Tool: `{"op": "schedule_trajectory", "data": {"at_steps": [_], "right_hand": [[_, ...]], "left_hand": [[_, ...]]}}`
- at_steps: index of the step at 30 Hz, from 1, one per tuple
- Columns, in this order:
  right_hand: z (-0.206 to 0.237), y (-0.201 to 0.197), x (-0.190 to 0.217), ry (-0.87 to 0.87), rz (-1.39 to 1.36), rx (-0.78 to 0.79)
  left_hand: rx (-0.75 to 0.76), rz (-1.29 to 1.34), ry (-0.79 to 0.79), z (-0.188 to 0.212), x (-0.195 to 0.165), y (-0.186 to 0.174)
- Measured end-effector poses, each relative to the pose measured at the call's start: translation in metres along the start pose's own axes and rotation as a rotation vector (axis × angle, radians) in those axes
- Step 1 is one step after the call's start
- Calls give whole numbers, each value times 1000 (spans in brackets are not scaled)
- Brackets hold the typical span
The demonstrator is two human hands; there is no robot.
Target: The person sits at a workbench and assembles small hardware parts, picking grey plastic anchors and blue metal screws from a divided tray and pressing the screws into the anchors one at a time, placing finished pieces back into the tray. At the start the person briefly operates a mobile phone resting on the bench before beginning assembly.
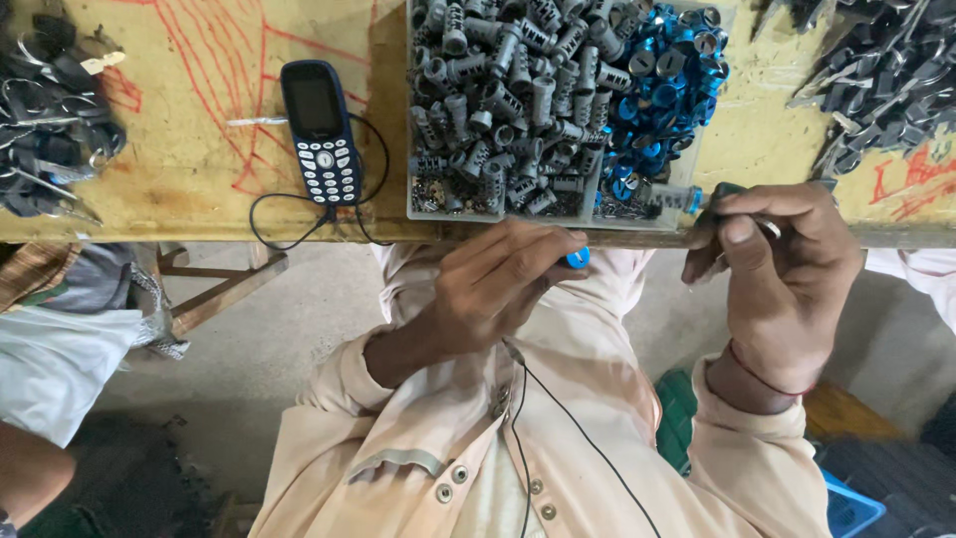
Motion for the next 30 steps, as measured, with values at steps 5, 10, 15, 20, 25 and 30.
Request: {"op": "schedule_trajectory", "data": {"at_steps": [5,10,15,20,25,30], "right_hand": [[-6,14,-5,46,-331,138],[-7,10,-18,252,-240,61],[2,17,14,-189,-24,33],[9,7,13,-410,108,35],[10,-11,-9,-353,-113,29],[4,4,-22,-318,48,30]], "left_hand": [[34,-30,-26,-2,1,8],[41,-20,-77,4,6,8],[30,-28,-113,6,12,14],[9,-12,-133,7,12,21],[50,-29,-110,12,12,32],[25,-24,-86,11,15,44]]}}
Point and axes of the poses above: each hand's wrist, its own z-axis away from the middle knuckle, its own y-axis out of the palm, x = y × z, the point moved 8 cm from there along -z, towards the middle knuckle
